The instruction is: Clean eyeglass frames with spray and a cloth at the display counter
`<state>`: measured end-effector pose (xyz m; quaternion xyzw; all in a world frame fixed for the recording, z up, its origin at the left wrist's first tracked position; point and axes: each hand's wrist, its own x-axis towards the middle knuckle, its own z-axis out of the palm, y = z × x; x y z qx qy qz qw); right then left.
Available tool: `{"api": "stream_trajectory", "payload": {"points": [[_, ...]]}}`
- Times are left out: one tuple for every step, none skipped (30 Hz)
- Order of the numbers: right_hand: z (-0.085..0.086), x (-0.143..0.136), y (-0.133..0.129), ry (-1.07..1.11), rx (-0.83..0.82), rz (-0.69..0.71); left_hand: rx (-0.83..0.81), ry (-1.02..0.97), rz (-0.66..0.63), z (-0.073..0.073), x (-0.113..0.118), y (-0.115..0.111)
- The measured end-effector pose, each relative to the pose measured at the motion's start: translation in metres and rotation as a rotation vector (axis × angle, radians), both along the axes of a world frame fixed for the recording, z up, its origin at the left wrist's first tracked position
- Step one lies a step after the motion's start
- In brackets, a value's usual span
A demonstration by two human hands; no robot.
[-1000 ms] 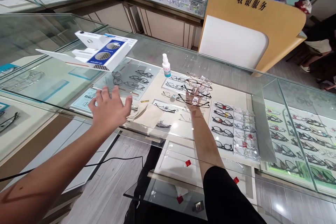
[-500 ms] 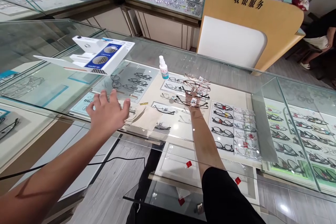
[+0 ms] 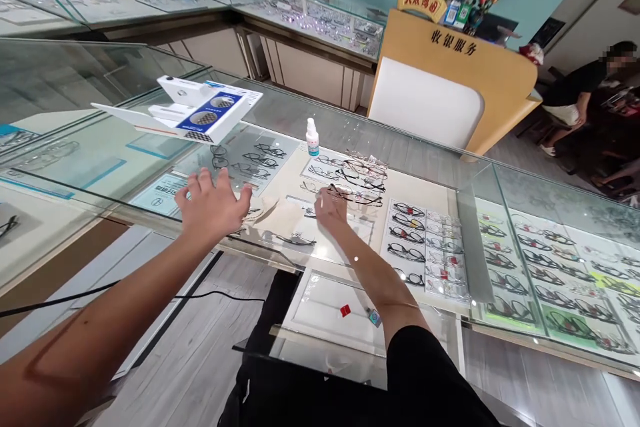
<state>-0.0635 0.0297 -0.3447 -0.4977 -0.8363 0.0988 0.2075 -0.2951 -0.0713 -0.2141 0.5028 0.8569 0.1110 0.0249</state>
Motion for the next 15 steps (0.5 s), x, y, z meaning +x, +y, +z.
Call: {"api": "stream_trajectory", "payload": {"points": [[0.004, -0.004, -0.014, -0.013, -0.011, 0.008, 0.004, -0.002, -0.002, -0.001, 0.0, 0.0], [0.009, -0.007, -0.029, -0.033, -0.042, 0.031, 0.01, -0.003, -0.005, -0.001, 0.0, 0.0], [0.014, -0.009, -0.043, -0.062, -0.102, 0.066, 0.013, -0.003, -0.008, -0.001, 0.0, 0.0], [0.02, -0.009, -0.058, -0.09, -0.166, 0.112, 0.018, -0.001, -0.011, -0.001, 0.001, 0.0], [0.026, -0.009, -0.072, -0.109, -0.213, 0.15, 0.022, 0.004, -0.014, -0.001, 0.001, -0.001], [0.033, -0.007, -0.086, -0.123, -0.253, 0.185, 0.025, 0.009, -0.015, 0.0, 0.002, -0.001], [0.039, -0.003, -0.101, -0.128, -0.282, 0.216, 0.027, 0.013, -0.016, 0.001, 0.003, -0.002], [0.046, 0.002, -0.115, -0.129, -0.308, 0.241, 0.028, 0.015, -0.016, 0.002, 0.004, -0.002], [0.052, 0.008, -0.128, -0.125, -0.338, 0.269, 0.03, 0.018, -0.016, 0.003, 0.004, -0.002], [0.059, 0.015, -0.142, -0.12, -0.37, 0.289, 0.031, 0.017, -0.016, 0.003, 0.005, -0.002], [0.067, 0.023, -0.155, -0.108, -0.405, 0.313, 0.03, 0.015, -0.015, 0.004, 0.005, -0.002], [0.077, 0.032, -0.167, -0.097, -0.456, 0.341, 0.03, 0.012, -0.014, 0.003, 0.004, -0.002], [0.09, 0.04, -0.179, -0.081, -0.53, 0.375, 0.03, 0.01, -0.014, 0.003, 0.003, -0.001], [0.105, 0.049, -0.188, -0.054, -0.658, 0.415, 0.031, 0.008, -0.014, 0.002, 0.003, 0.0], [0.124, 0.058, -0.196, -0.032, -0.77, 0.449, 0.031, 0.005, -0.014, 0.0, 0.002, 0.0]]}}
